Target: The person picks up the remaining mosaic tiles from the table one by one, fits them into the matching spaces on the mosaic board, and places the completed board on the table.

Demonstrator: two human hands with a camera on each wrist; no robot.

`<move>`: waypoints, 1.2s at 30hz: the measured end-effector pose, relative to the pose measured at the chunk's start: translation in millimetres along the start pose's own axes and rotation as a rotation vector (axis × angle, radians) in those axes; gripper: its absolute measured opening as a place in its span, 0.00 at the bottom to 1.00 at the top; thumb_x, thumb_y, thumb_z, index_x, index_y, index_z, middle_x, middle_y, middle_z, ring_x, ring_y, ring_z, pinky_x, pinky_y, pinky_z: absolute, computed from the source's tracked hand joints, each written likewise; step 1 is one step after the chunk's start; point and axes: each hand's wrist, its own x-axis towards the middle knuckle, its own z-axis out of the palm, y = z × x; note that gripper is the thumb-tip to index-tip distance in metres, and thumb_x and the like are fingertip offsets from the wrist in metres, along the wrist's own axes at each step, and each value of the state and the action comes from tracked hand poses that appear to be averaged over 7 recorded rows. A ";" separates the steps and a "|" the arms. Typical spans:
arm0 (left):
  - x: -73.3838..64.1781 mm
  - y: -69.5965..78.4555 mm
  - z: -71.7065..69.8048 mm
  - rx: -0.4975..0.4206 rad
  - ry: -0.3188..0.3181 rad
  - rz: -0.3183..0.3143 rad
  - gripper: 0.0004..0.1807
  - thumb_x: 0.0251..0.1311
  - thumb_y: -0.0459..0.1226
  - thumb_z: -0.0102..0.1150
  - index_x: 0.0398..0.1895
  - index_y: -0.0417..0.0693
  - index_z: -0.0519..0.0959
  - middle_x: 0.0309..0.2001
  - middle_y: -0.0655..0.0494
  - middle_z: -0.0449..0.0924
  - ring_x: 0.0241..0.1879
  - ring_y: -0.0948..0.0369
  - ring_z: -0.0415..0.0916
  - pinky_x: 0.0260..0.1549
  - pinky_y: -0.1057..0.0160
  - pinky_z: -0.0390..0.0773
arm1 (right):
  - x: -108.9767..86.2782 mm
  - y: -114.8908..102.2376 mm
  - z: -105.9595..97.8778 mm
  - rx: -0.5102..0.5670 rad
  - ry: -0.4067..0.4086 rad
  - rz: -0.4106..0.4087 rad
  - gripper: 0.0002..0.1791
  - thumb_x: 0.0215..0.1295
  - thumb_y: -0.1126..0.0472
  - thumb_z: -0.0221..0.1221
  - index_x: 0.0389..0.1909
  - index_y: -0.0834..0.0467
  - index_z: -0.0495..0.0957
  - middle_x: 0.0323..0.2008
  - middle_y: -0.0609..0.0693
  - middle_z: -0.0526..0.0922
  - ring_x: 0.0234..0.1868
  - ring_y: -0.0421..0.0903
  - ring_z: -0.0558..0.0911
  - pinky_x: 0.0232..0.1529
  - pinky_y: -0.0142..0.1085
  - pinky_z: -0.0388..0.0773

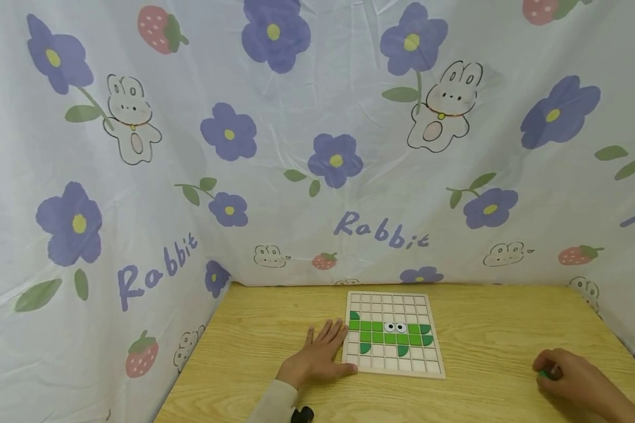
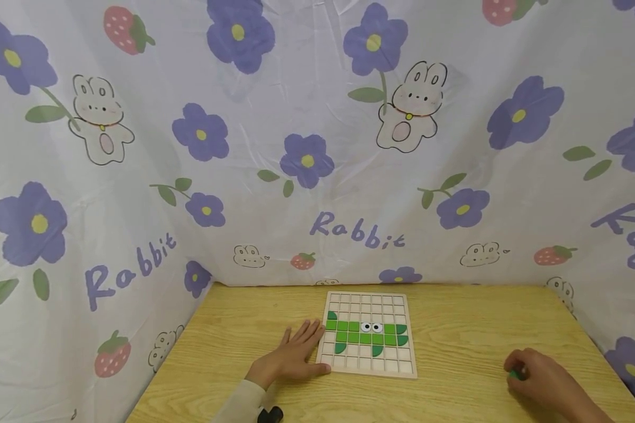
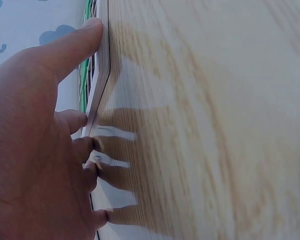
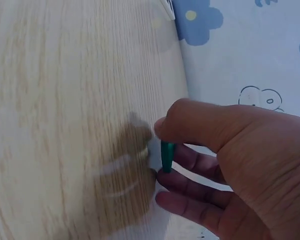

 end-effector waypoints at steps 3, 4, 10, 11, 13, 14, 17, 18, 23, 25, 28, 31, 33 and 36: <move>0.2 -0.3 0.1 -0.004 0.002 0.002 0.55 0.72 0.69 0.53 0.89 0.52 0.45 0.89 0.50 0.37 0.88 0.46 0.34 0.81 0.29 0.36 | 0.9 -0.2 0.1 -0.028 0.064 -0.090 0.06 0.66 0.61 0.71 0.42 0.55 0.86 0.38 0.43 0.84 0.33 0.31 0.78 0.34 0.34 0.80; -0.2 0.1 -0.1 -0.003 0.002 0.003 0.55 0.72 0.69 0.53 0.89 0.52 0.45 0.89 0.50 0.37 0.88 0.45 0.34 0.81 0.29 0.36 | 1.1 -0.5 0.1 -0.036 0.086 -0.121 0.06 0.67 0.61 0.71 0.42 0.55 0.86 0.37 0.42 0.83 0.32 0.28 0.77 0.32 0.33 0.79; -1.1 0.5 -0.2 -0.001 0.002 0.007 0.55 0.71 0.68 0.54 0.89 0.51 0.45 0.89 0.50 0.38 0.88 0.45 0.34 0.81 0.29 0.36 | 5.0 -9.8 -4.0 -0.002 0.141 -0.182 0.08 0.70 0.58 0.70 0.46 0.56 0.87 0.41 0.45 0.87 0.34 0.26 0.79 0.34 0.31 0.81; -1.1 0.4 -0.1 -0.002 0.002 0.008 0.55 0.71 0.68 0.54 0.89 0.52 0.45 0.89 0.50 0.38 0.88 0.46 0.34 0.81 0.29 0.36 | 6.1 -11.9 -5.0 0.016 0.134 -0.179 0.10 0.70 0.59 0.70 0.47 0.57 0.87 0.42 0.46 0.88 0.35 0.26 0.80 0.35 0.30 0.82; -1.1 0.4 -0.1 -0.001 0.002 0.008 0.55 0.71 0.69 0.54 0.89 0.52 0.45 0.89 0.50 0.38 0.88 0.46 0.34 0.81 0.29 0.36 | 8.2 -15.7 -5.9 0.042 0.118 -0.184 0.12 0.69 0.59 0.70 0.49 0.60 0.87 0.44 0.50 0.90 0.36 0.27 0.82 0.36 0.30 0.83; -1.1 0.3 0.0 -0.001 0.002 0.008 0.55 0.71 0.69 0.54 0.89 0.52 0.45 0.89 0.50 0.38 0.88 0.46 0.34 0.81 0.29 0.36 | 9.3 -17.3 -5.8 0.051 0.111 -0.193 0.12 0.69 0.60 0.70 0.49 0.61 0.87 0.45 0.52 0.90 0.37 0.28 0.83 0.37 0.30 0.84; -0.9 0.2 0.4 0.003 0.001 0.008 0.55 0.71 0.69 0.54 0.89 0.52 0.45 0.89 0.50 0.38 0.88 0.45 0.34 0.81 0.29 0.37 | 11.5 -22.2 -4.3 0.072 0.118 -0.195 0.14 0.68 0.61 0.71 0.50 0.62 0.87 0.45 0.52 0.90 0.37 0.27 0.83 0.37 0.30 0.84; -1.0 0.2 0.5 0.005 0.001 0.008 0.55 0.71 0.69 0.54 0.89 0.52 0.45 0.89 0.50 0.38 0.88 0.45 0.34 0.81 0.29 0.37 | 11.7 -23.3 -3.2 0.071 0.130 -0.207 0.13 0.67 0.61 0.71 0.50 0.62 0.87 0.45 0.52 0.89 0.37 0.27 0.83 0.37 0.30 0.84; -1.2 0.6 0.5 0.006 0.004 0.006 0.55 0.71 0.69 0.54 0.89 0.52 0.46 0.89 0.50 0.38 0.88 0.45 0.35 0.81 0.29 0.37 | 13.2 -28.4 3.4 0.066 0.220 -0.293 0.12 0.66 0.64 0.72 0.48 0.59 0.86 0.41 0.46 0.85 0.35 0.25 0.80 0.34 0.30 0.83; -1.2 0.7 0.3 0.007 0.005 0.006 0.55 0.71 0.69 0.54 0.89 0.52 0.46 0.89 0.50 0.38 0.88 0.45 0.35 0.81 0.29 0.37 | 15.0 -30.8 5.0 0.059 0.250 -0.331 0.12 0.65 0.67 0.72 0.48 0.60 0.86 0.40 0.46 0.84 0.34 0.25 0.79 0.32 0.30 0.82; -0.9 0.5 0.6 0.006 0.004 0.006 0.55 0.71 0.69 0.54 0.89 0.52 0.46 0.89 0.50 0.39 0.88 0.46 0.35 0.81 0.29 0.37 | 19.2 -36.6 6.5 0.037 0.284 -0.356 0.12 0.63 0.69 0.73 0.46 0.61 0.86 0.37 0.46 0.85 0.33 0.24 0.78 0.31 0.30 0.82; -0.5 0.2 0.4 0.004 0.001 0.008 0.55 0.71 0.69 0.54 0.89 0.52 0.46 0.89 0.50 0.38 0.88 0.46 0.35 0.81 0.29 0.37 | 22.7 -45.1 7.0 0.038 0.297 -0.344 0.11 0.62 0.70 0.73 0.45 0.62 0.86 0.37 0.45 0.86 0.33 0.25 0.77 0.31 0.30 0.82; -0.1 -0.2 -0.1 0.003 -0.002 0.009 0.55 0.72 0.69 0.53 0.89 0.52 0.45 0.89 0.50 0.38 0.88 0.46 0.34 0.81 0.29 0.37 | 24.6 -51.4 7.2 0.042 0.304 -0.331 0.10 0.62 0.71 0.72 0.43 0.61 0.85 0.36 0.45 0.86 0.33 0.25 0.77 0.32 0.30 0.82; 0.8 -1.2 -0.5 0.002 -0.002 0.010 0.54 0.72 0.68 0.53 0.89 0.52 0.45 0.89 0.50 0.38 0.88 0.46 0.34 0.81 0.29 0.37 | 28.1 -60.4 6.9 0.051 0.302 -0.314 0.10 0.62 0.71 0.72 0.42 0.59 0.85 0.38 0.44 0.87 0.34 0.26 0.78 0.33 0.30 0.82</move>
